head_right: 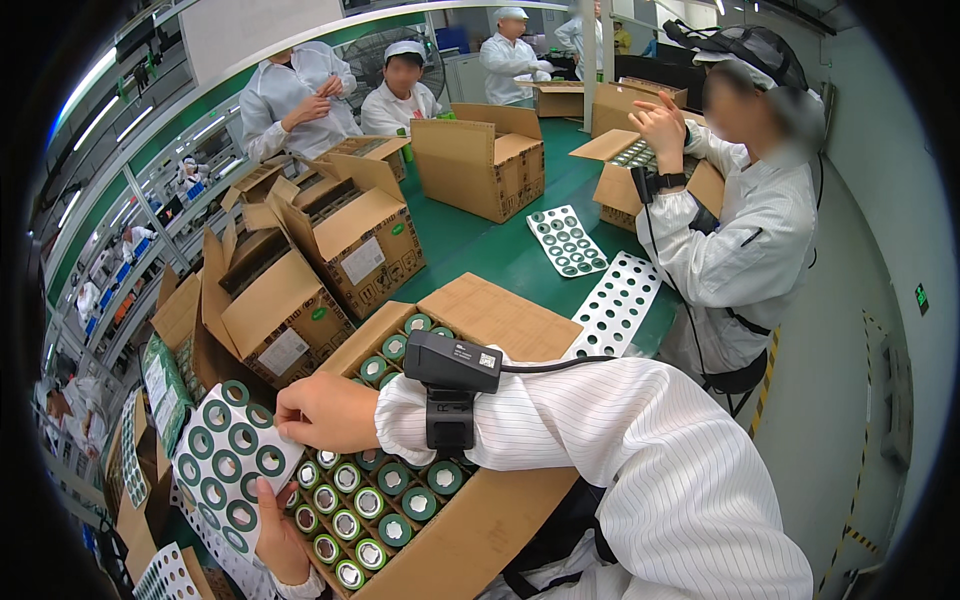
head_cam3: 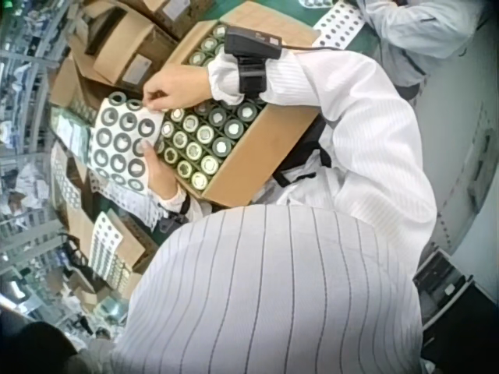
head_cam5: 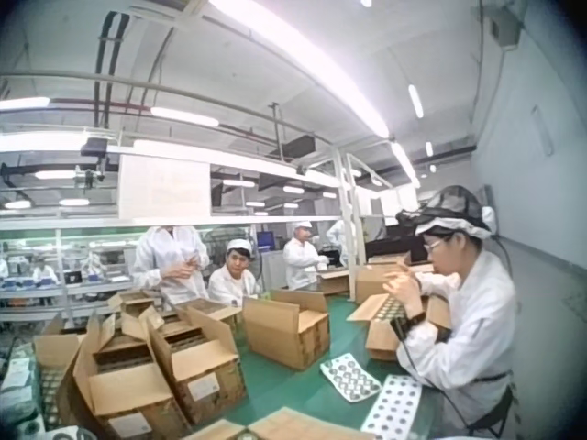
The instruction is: Applying circular insulation stickers to the tops of battery cells in a box on a factory assembly line.
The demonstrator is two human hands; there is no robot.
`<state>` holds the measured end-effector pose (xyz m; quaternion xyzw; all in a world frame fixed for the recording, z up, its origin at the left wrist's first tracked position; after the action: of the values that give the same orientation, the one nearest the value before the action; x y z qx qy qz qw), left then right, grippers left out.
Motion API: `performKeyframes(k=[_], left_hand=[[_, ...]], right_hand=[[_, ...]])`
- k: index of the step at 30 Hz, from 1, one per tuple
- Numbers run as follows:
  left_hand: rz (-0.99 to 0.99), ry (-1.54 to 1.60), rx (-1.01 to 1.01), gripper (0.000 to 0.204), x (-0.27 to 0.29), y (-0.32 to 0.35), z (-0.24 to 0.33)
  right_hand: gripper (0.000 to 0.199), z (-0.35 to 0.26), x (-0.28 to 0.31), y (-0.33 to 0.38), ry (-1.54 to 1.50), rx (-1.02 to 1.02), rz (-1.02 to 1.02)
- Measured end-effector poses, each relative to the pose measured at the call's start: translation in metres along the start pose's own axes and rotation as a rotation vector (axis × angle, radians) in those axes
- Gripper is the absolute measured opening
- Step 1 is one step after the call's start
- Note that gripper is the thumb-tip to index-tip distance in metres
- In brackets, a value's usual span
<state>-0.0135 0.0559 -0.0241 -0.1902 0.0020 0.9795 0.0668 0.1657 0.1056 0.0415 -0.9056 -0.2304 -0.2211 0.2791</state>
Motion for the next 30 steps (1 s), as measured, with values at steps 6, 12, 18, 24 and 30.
performKeyframes(k=[6,12,18,24,30], left_hand=[[0.019,0.004,0.061,0.043,0.001,0.000,-0.002],[0.024,-0.043,0.034,0.045,0.000,0.000,-0.001],[0.100,-0.120,0.031,0.047,-0.010,0.007,0.005],[0.069,-0.344,-0.100,0.030,0.008,0.013,0.012],[-0.052,-0.268,-0.077,0.021,-0.020,0.006,0.017]], right_hand=[[0.015,0.000,0.003,-0.001,-0.124,-0.050,-0.025],[0.016,0.008,0.001,-0.002,-0.191,-0.095,-0.053],[0.017,0.009,0.000,-0.004,-0.231,-0.079,-0.069],[0.020,0.014,0.000,-0.008,-0.218,-0.123,-0.032],[0.020,0.016,0.006,-0.002,-0.346,-0.258,-0.099]])
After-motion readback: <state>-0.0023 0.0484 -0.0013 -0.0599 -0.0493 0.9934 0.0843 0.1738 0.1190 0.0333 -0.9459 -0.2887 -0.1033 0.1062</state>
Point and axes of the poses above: each hand's wrist, its own y-axis away from the middle knuckle, its own x-axis out of the back of the hand, z = x × y, the point moved 5 cm from there along -y, towards the middle knuckle, and after that the axes turned 11 degrees about -z, right-handed, at the moved point
